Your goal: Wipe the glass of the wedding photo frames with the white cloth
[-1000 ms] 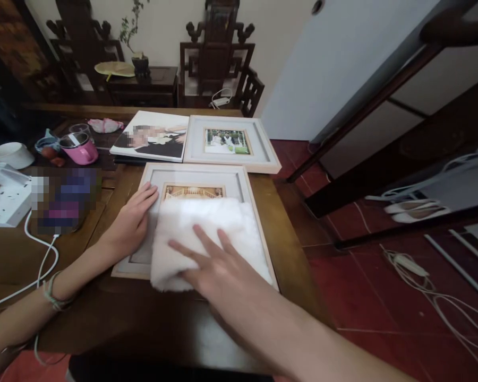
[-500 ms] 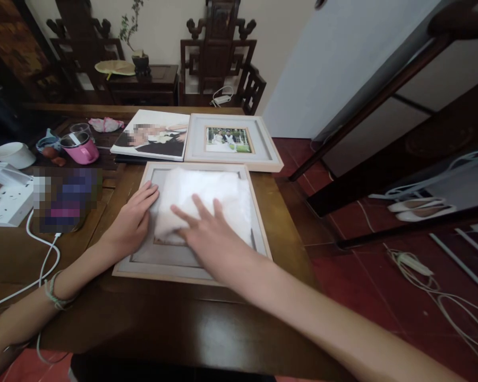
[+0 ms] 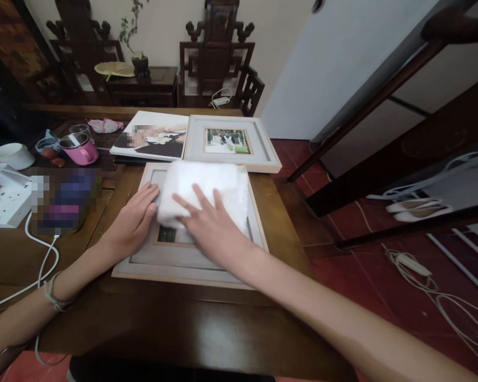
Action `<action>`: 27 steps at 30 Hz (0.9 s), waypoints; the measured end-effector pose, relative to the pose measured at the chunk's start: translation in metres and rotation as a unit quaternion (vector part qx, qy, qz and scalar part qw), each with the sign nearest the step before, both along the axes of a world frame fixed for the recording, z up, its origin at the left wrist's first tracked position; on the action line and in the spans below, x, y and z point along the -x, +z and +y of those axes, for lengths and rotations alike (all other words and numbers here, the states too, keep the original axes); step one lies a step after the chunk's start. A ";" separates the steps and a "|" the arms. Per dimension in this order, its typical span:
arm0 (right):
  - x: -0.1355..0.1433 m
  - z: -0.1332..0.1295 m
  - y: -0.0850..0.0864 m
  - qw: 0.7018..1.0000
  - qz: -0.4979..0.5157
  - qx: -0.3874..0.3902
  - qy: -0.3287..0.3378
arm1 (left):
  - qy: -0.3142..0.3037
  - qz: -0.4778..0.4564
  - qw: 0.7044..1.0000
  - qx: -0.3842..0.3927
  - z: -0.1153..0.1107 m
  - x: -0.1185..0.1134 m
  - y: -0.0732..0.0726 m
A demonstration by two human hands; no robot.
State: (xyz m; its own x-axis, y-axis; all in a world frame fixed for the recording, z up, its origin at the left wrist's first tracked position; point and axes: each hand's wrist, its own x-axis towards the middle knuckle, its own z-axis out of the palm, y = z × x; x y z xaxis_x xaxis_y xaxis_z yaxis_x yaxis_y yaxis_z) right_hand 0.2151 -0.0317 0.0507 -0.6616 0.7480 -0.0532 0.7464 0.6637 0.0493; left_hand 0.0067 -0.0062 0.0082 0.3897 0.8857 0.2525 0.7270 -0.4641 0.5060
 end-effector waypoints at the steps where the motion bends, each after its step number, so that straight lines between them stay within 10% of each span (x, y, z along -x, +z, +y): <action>1: 0.004 0.012 -0.001 1.000 -0.009 -0.023 -0.011 | 0.002 -0.016 1.000 -0.001 -0.001 -0.001 0.001; 7: 0.033 0.045 0.002 0.999 -0.028 -0.024 -0.023 | -0.020 -0.080 0.996 -0.031 -0.004 -0.002 0.005; 19: 0.005 -0.063 0.018 0.989 0.026 0.130 0.057 | 0.030 -0.030 0.999 0.011 -0.002 0.000 0.001; 27: -0.014 -0.061 0.033 0.985 0.027 0.154 0.068 | 0.027 0.002 1.000 -0.016 0.000 0.000 -0.007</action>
